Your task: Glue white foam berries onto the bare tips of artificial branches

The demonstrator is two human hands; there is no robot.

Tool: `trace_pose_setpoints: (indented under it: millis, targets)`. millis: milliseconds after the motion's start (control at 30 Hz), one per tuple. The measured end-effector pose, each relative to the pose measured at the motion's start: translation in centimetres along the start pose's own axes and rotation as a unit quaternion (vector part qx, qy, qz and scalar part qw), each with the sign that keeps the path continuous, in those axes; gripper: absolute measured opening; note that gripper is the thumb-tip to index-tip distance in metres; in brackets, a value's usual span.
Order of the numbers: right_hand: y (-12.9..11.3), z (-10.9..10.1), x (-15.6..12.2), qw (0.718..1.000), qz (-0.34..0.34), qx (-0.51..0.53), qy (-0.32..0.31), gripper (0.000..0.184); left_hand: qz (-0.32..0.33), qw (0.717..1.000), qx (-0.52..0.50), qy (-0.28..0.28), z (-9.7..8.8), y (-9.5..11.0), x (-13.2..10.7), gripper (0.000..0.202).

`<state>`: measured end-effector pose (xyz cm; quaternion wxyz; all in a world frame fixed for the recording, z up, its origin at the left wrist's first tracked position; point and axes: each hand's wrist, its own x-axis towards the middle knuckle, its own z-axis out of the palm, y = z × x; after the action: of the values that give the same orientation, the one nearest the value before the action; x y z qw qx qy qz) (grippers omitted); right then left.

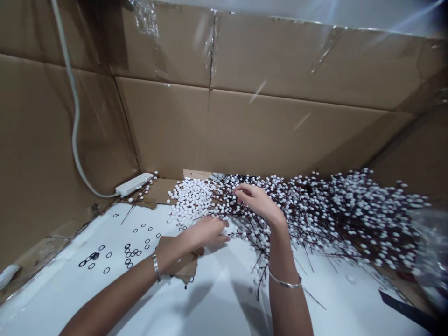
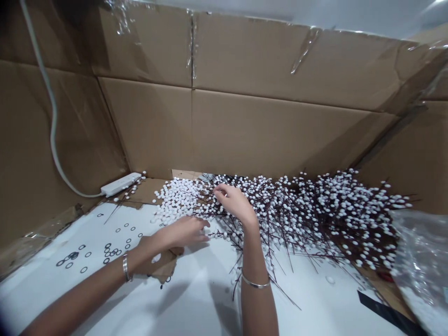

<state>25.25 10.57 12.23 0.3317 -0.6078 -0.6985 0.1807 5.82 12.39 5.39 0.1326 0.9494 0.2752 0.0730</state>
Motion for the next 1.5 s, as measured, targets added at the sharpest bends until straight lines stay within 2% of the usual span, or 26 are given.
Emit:
trace_pose_setpoints:
  millis: [100,167,233,367,567,667,767,867,1000,1133,1233,1300,1400,1433,1500]
  targets:
    - [-1.3,-1.0,-1.0,0.999,-0.012,0.040,0.018,0.025,-0.008,0.999,0.046,-0.018,1.9,1.2,1.8,0.015]
    - [-1.6,-1.7,-1.6,0.998,-0.011,0.056,0.009,0.026,-0.010,0.999,0.043,-0.011,2.0,1.7,2.5,0.016]
    - [-1.1,-2.3,-2.3,0.999,0.000,0.047,-0.027,0.026,-0.014,0.999,0.034,0.009,1.2,1.9,2.9,0.023]
    - [1.4,-3.3,-4.0,0.993,0.037,-0.029,-0.109,0.026,-0.029,0.999,0.009,0.044,-0.8,2.3,3.3,0.026]
    - [6.0,-4.4,-8.2,0.969,0.057,-0.142,-0.194,0.025,-0.044,0.999,0.004,0.006,-1.2,2.6,2.7,0.019]
    - [8.1,-5.0,-10.0,0.965,0.080,-0.196,-0.155,0.020,-0.046,0.999,0.013,0.024,-1.8,3.2,1.3,0.022]
    - [9.9,-5.7,-10.7,0.972,0.118,-0.195,-0.049,0.022,-0.046,0.996,-0.020,0.069,-3.6,4.3,-0.9,0.029]
    - [10.9,-6.1,-9.9,0.967,0.146,-0.200,0.062,0.024,-0.057,0.991,-0.077,0.098,-6.0,5.8,-3.4,0.033]
    - [11.3,-5.9,-7.6,0.939,0.171,-0.236,0.182,0.024,-0.083,0.983,-0.108,0.125,-8.8,7.1,-6.3,0.033]
    - [10.5,-5.1,-5.5,0.907,0.116,-0.326,0.240,0.025,-0.104,0.975,-0.115,0.160,-10.2,6.8,-8.4,0.029]
    - [9.0,-4.9,-4.4,0.876,0.077,-0.412,0.238,0.027,-0.118,0.968,-0.114,0.191,-11.1,6.2,-9.7,0.028]
    - [7.9,-5.2,-3.4,0.872,0.083,-0.427,0.223,0.029,-0.124,0.963,-0.115,0.208,-11.6,5.9,-10.4,0.028]
    - [7.0,-6.2,-0.9,0.890,0.162,-0.393,0.166,0.036,-0.129,0.958,-0.118,0.226,-12.4,5.5,-11.0,0.027]
    - [7.0,-6.5,0.2,0.894,0.206,-0.375,0.133,0.039,-0.129,0.958,-0.118,0.229,-12.6,5.3,-11.1,0.027]
    - [7.6,-6.7,2.7,0.897,0.251,-0.354,0.086,0.041,-0.127,0.958,-0.119,0.227,-12.8,5.1,-11.2,0.027]
